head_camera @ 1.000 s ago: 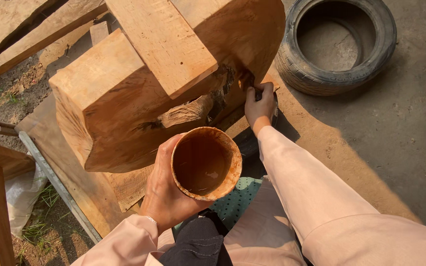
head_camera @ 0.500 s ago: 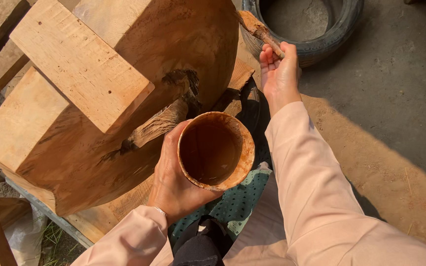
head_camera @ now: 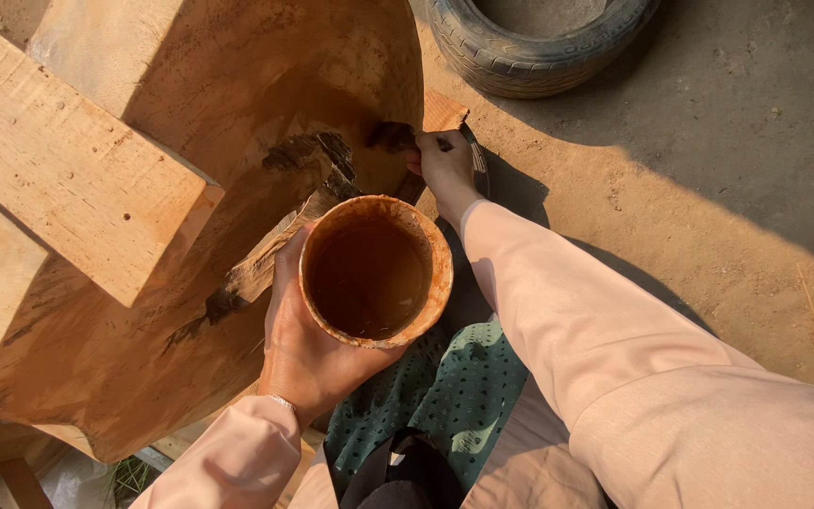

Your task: The person applies a brown liquid finish to a large carved wooden object using a paintbrush. They repeatedly dip the brush into a small container and brush the finish onto the wood surface, working around the contours of the piece.

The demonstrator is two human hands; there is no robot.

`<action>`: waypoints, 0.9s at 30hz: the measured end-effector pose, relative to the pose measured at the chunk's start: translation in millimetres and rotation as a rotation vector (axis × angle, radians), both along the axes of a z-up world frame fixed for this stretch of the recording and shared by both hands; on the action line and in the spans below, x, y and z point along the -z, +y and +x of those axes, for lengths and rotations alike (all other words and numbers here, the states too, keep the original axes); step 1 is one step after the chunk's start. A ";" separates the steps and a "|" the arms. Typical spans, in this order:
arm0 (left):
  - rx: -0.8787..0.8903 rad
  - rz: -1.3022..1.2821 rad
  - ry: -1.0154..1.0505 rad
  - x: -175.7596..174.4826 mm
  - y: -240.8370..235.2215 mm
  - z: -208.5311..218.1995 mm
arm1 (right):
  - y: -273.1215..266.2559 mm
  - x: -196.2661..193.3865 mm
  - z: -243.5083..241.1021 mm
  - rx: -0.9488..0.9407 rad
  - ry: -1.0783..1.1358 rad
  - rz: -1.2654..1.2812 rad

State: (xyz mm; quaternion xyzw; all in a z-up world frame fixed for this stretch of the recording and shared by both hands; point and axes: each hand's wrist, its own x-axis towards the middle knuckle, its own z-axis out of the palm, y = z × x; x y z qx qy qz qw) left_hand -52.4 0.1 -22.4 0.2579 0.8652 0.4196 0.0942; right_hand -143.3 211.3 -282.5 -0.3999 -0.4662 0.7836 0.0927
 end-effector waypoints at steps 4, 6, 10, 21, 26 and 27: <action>0.008 0.006 0.002 1.4 3.7 1.0 | 50.7 -25.2 -16.5 0.245 0.256 -0.204; 0.003 0.004 0.001 2.7 4.2 4.5 | 87.0 -23.5 -13.4 0.438 0.399 -0.402; -0.001 -0.005 0.002 3.8 9.8 7.4 | 86.3 11.8 -15.6 0.404 0.364 -0.554; -0.104 -0.222 0.178 6.4 77.3 6.5 | 54.0 69.3 86.8 0.159 0.007 -0.434; -0.274 -0.087 0.069 3.2 169.4 8.7 | 202.7 -21.0 129.5 0.049 0.017 -0.263; -0.309 -0.082 0.069 1.0 190.5 8.3 | 234.9 -45.9 135.4 0.036 0.022 -0.238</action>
